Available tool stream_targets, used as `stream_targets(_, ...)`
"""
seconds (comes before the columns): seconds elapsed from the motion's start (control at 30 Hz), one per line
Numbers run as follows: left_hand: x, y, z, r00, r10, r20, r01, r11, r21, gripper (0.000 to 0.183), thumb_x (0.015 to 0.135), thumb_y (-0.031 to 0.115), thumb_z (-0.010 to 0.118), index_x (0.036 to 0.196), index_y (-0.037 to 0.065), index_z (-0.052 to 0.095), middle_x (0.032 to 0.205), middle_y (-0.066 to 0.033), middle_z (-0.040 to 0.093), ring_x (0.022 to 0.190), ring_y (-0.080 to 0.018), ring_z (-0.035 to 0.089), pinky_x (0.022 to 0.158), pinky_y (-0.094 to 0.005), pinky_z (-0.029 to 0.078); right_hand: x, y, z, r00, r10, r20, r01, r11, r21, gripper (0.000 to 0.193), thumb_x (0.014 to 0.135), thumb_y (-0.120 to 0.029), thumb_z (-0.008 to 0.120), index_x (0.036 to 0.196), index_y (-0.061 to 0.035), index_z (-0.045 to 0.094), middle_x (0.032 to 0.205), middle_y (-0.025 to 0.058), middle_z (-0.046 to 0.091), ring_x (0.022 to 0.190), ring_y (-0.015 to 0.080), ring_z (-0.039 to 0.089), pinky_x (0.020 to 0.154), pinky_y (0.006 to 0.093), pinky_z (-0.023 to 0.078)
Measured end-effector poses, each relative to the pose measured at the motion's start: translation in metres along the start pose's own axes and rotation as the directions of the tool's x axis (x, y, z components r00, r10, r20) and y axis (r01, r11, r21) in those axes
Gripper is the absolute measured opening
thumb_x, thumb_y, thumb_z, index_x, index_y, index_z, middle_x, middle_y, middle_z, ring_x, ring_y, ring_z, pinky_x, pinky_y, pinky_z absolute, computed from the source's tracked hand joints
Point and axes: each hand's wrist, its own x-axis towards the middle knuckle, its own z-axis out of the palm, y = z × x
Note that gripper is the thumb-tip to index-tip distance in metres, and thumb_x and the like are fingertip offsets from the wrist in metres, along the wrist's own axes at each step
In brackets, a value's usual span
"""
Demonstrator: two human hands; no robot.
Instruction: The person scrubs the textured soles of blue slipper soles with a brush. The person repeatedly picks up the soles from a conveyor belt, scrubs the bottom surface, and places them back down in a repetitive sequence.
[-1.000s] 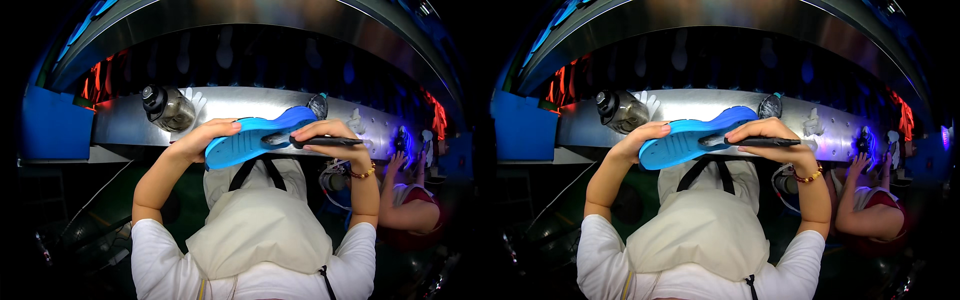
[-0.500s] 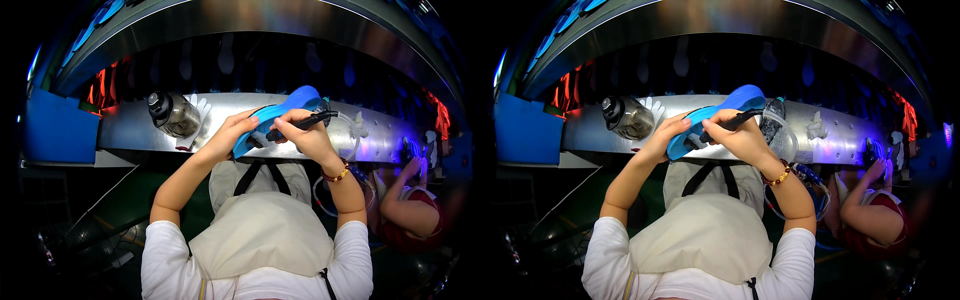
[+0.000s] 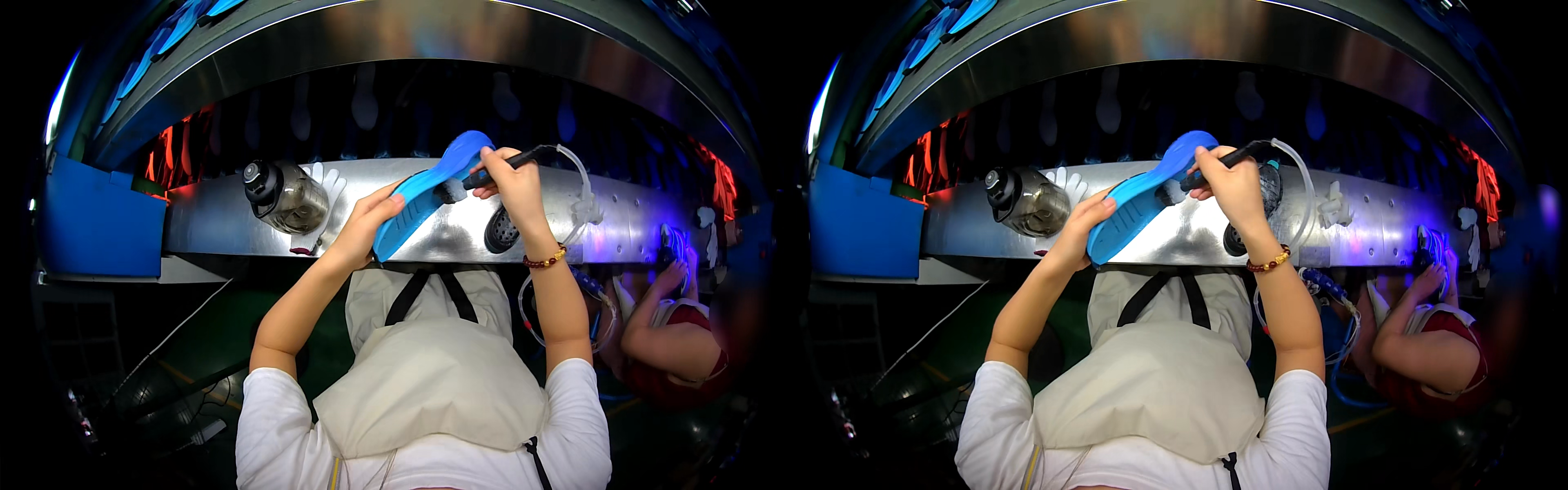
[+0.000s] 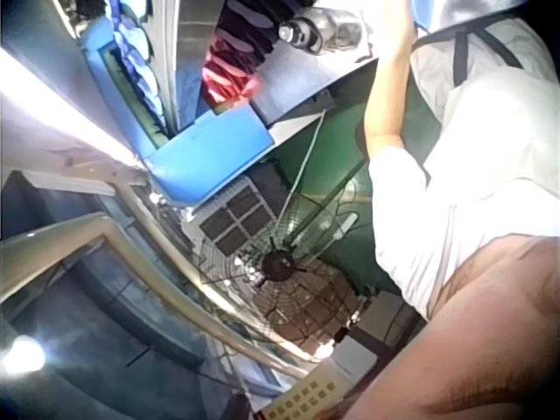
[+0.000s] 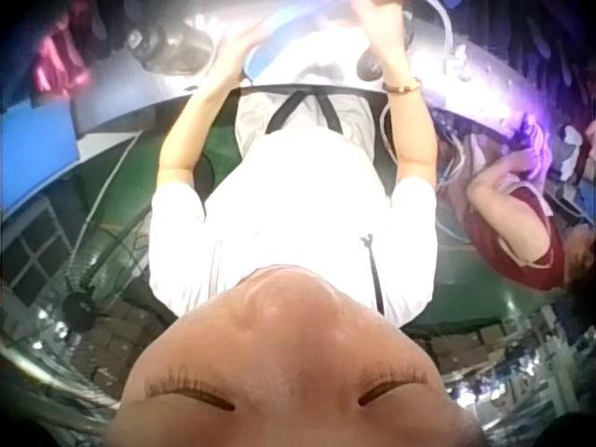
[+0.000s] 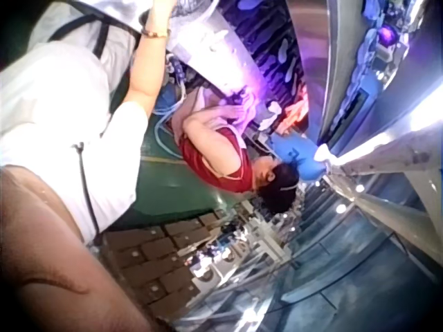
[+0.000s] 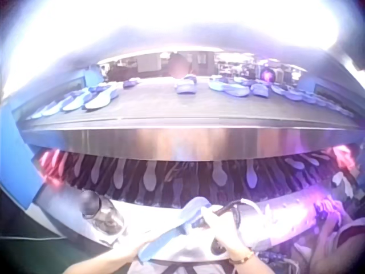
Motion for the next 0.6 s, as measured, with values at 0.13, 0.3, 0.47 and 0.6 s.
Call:
stream_targets(0.13, 0.005, 0.0, -0.001, 1.0, -0.017, 0.015, 0.018, 0.991, -0.13, 0.053, 0.086, 0.03, 0.045, 0.128, -0.001, 0.036, 0.114, -0.0139, 0.05, 0.101, -0.0188, 0.051, 0.085, -0.0303, 0.042, 0.005, 0.011, -0.005, 0.98, -0.107, -0.168, 0.116, 0.992, 0.04, 0.028, 0.086, -0.022, 0.053, 0.076, 0.0034, 0.057, 0.071, 0.0114, 0.061, 0.052, 0.0124, 0.059, 0.048, 0.0191, 0.048)
stream_targets(0.3, 0.005, 0.005, 0.007, 0.998, -0.07, 0.003, 0.069, 0.971, -0.23, 0.056, 0.084, 0.034, 0.046, 0.126, -0.001, 0.034, 0.11, -0.0157, 0.051, 0.098, -0.0221, 0.054, 0.081, -0.0336, 0.047, -0.006, 0.041, -0.007, 0.935, -0.293, -0.197, 0.291, 0.956, -0.04, 0.011, 0.081, -0.008, 0.059, 0.088, 0.0011, 0.06, 0.082, 0.0044, 0.061, 0.074, 0.0079, 0.056, 0.069, 0.0203, 0.045)
stream_targets(0.47, -0.001, 0.024, -0.014, 0.992, 0.124, 0.038, -0.121, 0.989, -0.085, 0.062, 0.08, 0.032, 0.046, 0.127, -0.004, 0.031, 0.117, -0.0197, 0.048, 0.103, -0.0249, 0.053, 0.088, -0.0346, 0.043, -0.062, 0.015, -0.026, 0.906, -0.156, 0.393, -0.024, 0.909, 0.417, 0.016, 0.083, -0.009, 0.054, 0.083, 0.006, 0.06, 0.085, 0.0177, 0.063, 0.071, 0.0196, 0.061, 0.065, 0.0296, 0.05)
stream_targets(0.6, -0.01, 0.086, 0.005, 0.851, 0.525, -0.015, -0.524, 0.846, -0.104, 0.063, 0.084, 0.036, 0.037, 0.128, -0.008, 0.029, 0.126, -0.021, 0.041, 0.116, -0.0278, 0.041, 0.097, -0.0362, 0.033, -0.071, 0.022, -0.054, 0.991, -0.127, 0.051, 0.074, 0.81, 0.582, 0.019, 0.086, -0.017, 0.047, 0.088, 0.0013, 0.053, 0.091, 0.0225, 0.06, 0.068, 0.0247, 0.062, 0.063, 0.031, 0.052)
